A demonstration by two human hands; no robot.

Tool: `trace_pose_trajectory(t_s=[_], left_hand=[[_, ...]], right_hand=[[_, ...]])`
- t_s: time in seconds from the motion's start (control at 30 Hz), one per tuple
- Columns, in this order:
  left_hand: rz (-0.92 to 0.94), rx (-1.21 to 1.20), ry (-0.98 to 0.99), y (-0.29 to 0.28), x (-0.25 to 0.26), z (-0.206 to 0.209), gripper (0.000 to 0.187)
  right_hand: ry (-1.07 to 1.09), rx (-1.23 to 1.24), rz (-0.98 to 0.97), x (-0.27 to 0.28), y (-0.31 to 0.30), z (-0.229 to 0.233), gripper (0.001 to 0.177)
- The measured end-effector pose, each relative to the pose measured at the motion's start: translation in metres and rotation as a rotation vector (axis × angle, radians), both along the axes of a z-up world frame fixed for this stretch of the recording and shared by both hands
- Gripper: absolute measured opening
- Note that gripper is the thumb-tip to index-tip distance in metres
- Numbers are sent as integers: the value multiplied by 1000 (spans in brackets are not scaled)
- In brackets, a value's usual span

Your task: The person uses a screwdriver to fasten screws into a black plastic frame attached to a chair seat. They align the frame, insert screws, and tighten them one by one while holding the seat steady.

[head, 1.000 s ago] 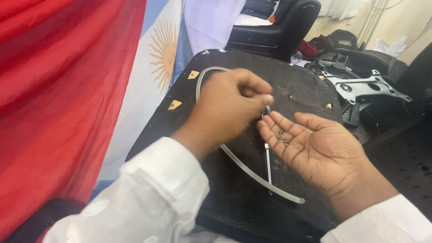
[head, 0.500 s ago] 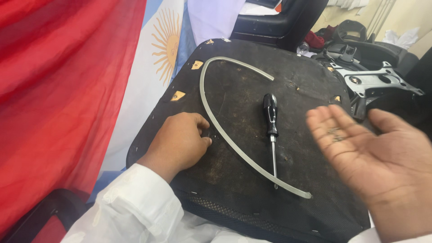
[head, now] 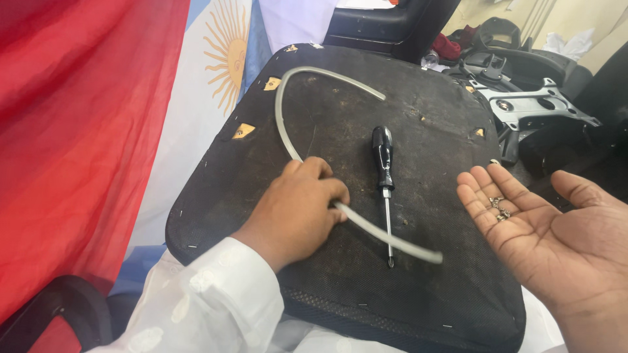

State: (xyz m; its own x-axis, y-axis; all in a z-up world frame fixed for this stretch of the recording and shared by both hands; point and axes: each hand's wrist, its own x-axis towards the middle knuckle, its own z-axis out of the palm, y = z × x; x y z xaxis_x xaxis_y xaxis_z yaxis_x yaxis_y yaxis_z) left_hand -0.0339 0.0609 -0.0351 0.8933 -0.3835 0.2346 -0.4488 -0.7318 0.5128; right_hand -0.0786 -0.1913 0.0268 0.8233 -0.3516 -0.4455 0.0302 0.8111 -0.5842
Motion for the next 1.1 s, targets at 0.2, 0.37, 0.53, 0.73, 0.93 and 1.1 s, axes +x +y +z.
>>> trace_pose_trajectory(t_s=[0.2, 0.37, 0.53, 0.73, 0.93, 1.1], left_hand=[[119, -259, -37, 17, 21, 14, 18], [124, -330, -12, 26, 27, 21, 20], [-12, -320, -147, 33, 18, 12, 22], [-26, -256, -183, 30, -7, 2, 34], [156, -1464, 692, -28, -19, 13, 33], [58, -2218, 1127, -69, -14, 20, 63]], right_hand=[[39, -7, -17, -5, -3, -5, 57], [9, 22, -31, -10, -5, -15, 67], [-12, 28, -60, -10, -14, -19, 75], [-35, 51, 36, -9, -18, -23, 79], [-293, 140, 391, -2, 5, -13, 81], [-456, -70, 455, -1, 62, -13, 92]])
